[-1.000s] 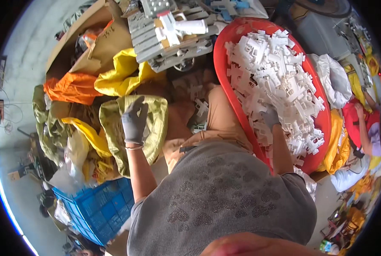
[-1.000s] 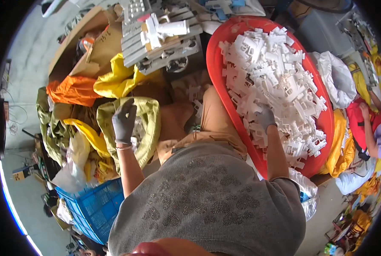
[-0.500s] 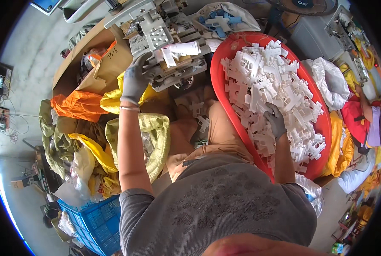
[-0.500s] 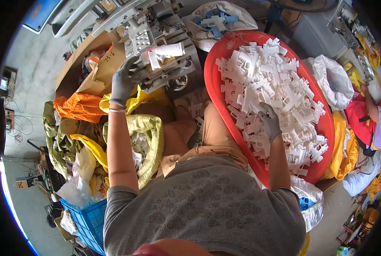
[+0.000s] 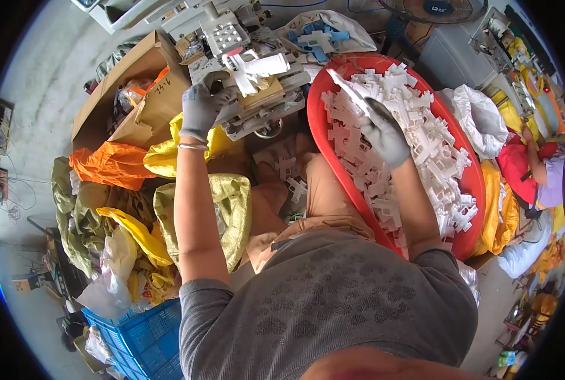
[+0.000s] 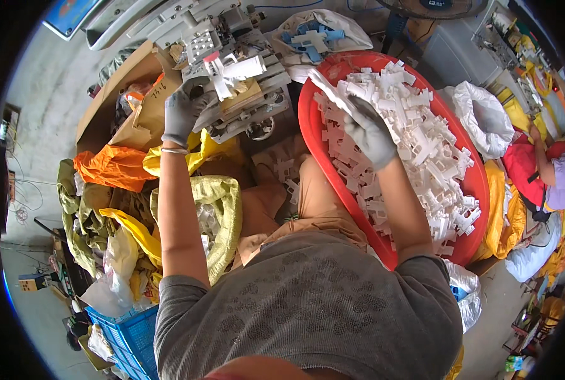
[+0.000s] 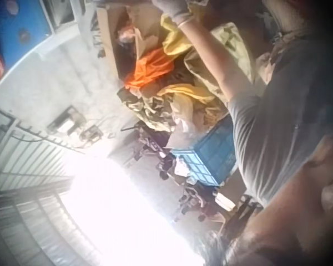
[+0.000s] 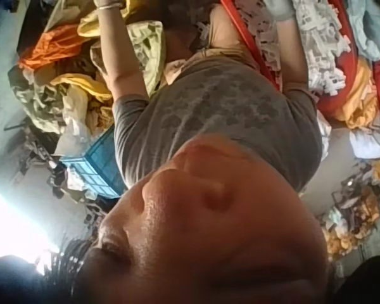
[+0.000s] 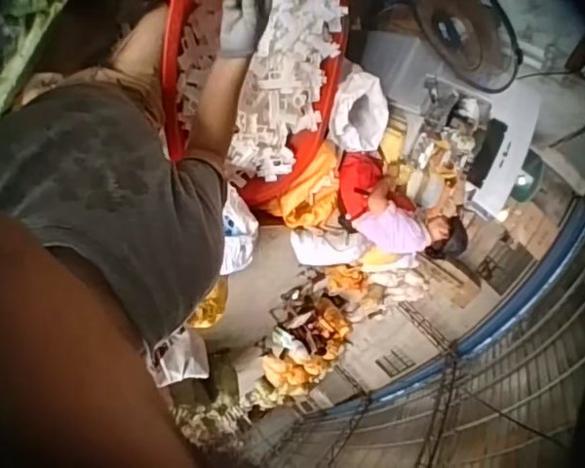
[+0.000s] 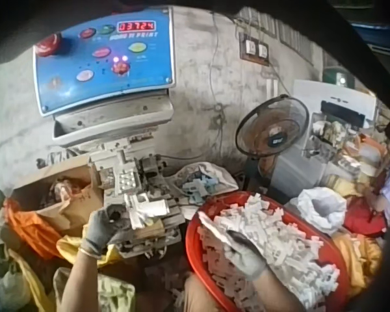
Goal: Sorting small white plastic components from a basin into bags and using a counting machine.
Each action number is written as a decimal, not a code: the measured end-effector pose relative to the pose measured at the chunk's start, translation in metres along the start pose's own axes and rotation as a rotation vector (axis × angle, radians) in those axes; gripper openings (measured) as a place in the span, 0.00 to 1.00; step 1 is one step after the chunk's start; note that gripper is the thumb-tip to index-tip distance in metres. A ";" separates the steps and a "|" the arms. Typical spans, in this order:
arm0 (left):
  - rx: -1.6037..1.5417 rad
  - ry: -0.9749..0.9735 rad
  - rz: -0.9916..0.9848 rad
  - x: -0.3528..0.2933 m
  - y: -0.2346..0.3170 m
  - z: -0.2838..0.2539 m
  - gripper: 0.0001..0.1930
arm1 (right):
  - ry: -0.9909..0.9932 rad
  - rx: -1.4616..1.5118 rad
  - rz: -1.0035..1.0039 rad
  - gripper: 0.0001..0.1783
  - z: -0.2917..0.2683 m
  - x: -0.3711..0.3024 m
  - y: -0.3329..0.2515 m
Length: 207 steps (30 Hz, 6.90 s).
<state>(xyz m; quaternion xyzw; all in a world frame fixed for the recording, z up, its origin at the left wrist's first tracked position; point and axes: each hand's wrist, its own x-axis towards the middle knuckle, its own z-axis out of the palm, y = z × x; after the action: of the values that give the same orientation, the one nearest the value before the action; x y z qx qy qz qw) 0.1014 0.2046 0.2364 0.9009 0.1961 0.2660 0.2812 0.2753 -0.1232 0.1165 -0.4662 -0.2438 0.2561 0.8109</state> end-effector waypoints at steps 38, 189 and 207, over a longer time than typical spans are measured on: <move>0.313 -0.147 -0.511 -0.293 -0.101 0.022 0.16 | -0.467 -1.962 0.332 0.25 -0.132 -0.149 0.110; -0.005 0.190 0.133 -0.050 -0.003 0.001 0.13 | 0.026 -0.571 -0.053 0.23 0.005 -0.009 -0.006; 0.146 0.324 -0.853 -0.377 -0.163 -0.034 0.16 | -0.719 -1.471 -0.915 0.23 0.126 0.144 0.000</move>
<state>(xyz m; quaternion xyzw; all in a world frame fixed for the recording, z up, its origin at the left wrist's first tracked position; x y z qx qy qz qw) -0.2462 0.1536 0.0217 0.7040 0.6090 0.2495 0.2670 0.3034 0.0486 0.1951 -0.6135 -0.7402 -0.1777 0.2102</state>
